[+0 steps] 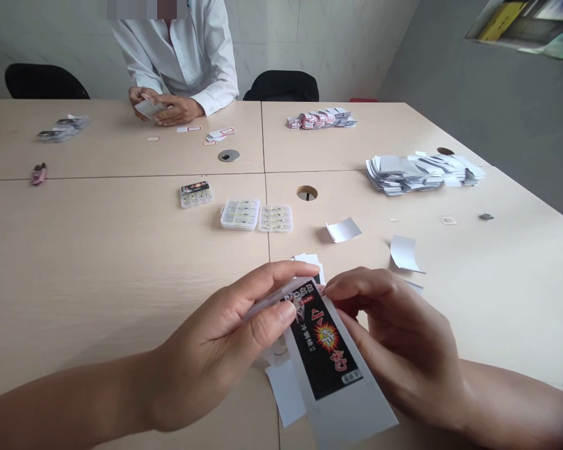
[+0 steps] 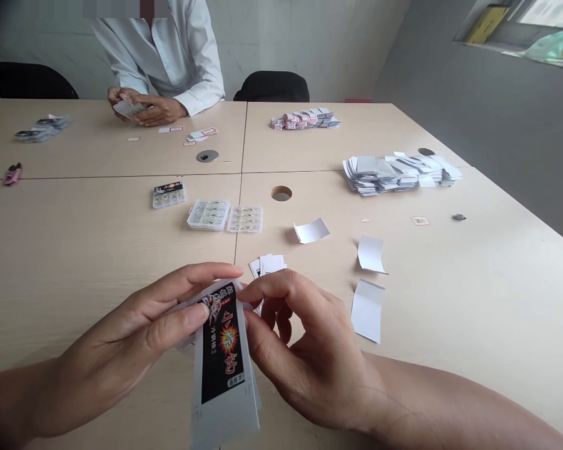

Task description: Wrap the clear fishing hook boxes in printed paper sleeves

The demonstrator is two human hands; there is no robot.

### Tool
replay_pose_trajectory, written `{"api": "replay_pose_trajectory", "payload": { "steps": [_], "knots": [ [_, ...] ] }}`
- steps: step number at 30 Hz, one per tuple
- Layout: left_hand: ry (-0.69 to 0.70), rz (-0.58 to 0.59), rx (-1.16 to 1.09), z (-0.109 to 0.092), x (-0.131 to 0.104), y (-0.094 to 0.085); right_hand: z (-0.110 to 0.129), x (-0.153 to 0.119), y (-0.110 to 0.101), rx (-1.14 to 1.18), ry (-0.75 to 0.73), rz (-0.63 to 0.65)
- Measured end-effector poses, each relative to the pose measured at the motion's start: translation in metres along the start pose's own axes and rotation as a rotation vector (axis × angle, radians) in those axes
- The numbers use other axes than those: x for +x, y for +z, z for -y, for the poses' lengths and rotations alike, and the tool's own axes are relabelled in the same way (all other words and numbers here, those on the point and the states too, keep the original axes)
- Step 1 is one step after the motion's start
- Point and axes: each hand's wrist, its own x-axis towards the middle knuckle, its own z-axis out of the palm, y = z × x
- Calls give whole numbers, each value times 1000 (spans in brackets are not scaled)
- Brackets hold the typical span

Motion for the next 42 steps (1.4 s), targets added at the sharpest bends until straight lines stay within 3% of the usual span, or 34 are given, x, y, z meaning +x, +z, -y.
{"api": "replay_pose_trajectory", "payload": {
  "steps": [10, 18, 26, 36, 42],
  "knots": [
    [-305, 36, -463, 0, 5, -1, -2, 2, -1, -47, 30, 11],
    [-369, 124, -754, -3, 8, 3, -6, 1, 2, -37, 34, 36],
    [-401, 138, -690, 4, 9, 1, -7, -1, 2, -58, 20, 81],
    [-217, 177, -201, 1, 6, 1, -4, -3, 2, -85, 26, 85],
    [-237, 172, -156, -2, 8, 1, -5, -3, 3, -111, 20, 64]
  ]
}}
